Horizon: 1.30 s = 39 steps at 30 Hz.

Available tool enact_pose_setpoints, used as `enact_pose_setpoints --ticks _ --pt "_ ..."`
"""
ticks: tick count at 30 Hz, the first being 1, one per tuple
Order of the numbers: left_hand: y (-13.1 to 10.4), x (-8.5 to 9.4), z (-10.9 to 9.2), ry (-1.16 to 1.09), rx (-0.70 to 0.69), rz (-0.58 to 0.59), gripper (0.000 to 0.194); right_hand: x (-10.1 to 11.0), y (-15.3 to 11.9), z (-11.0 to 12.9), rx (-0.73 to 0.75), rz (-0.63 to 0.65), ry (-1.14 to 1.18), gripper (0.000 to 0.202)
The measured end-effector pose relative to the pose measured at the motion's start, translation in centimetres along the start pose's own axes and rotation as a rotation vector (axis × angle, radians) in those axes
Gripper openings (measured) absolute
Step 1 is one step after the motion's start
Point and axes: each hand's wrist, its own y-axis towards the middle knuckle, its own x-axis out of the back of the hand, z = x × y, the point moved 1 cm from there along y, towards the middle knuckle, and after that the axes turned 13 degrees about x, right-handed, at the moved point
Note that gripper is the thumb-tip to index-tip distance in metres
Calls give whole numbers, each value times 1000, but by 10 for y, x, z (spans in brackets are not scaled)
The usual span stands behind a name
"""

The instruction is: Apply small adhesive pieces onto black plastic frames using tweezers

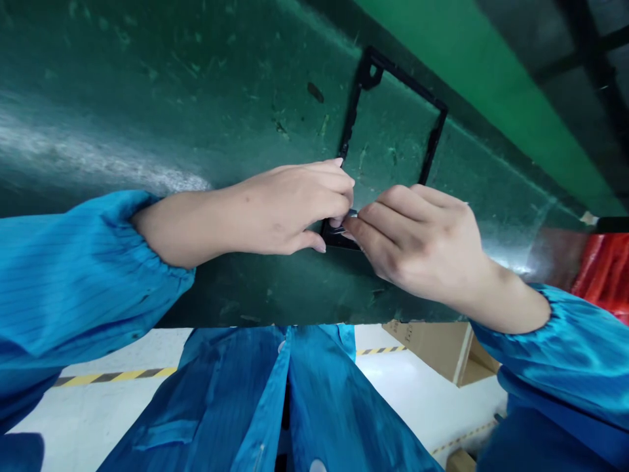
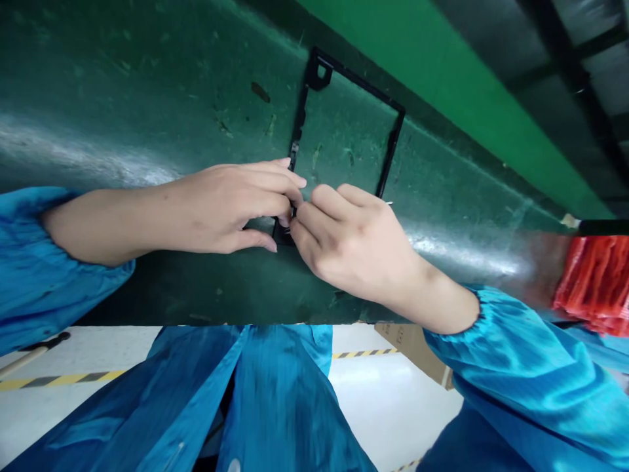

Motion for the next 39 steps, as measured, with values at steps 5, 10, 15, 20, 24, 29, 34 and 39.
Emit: enact_pose_setpoints --ticks 5,10,15,20,24,29,34,39 --pt "0 1 -2 24 22 8 24 3 4 4 -6 -13 -4 22" --pt "0 0 -1 -1 11 -18 26 9 10 8 10 2 -94 22" --pt "0 1 -2 2 19 -4 25 16 18 12 27 -8 -146 23" --pt "1 -1 -4 -1 58 1 12 20 24 12 52 14 -181 25" --pt "1 -4 -3 -7 26 -37 7 21 27 14 79 16 -182 26" --pt "0 -6 -2 -17 -1 -69 9 24 29 17 97 33 -183 22" --pt "2 -5 -3 -24 13 -64 14 25 28 10 74 40 -189 29" --pt "3 -3 -5 -10 72 -28 24 24 28 5 76 30 -214 32"
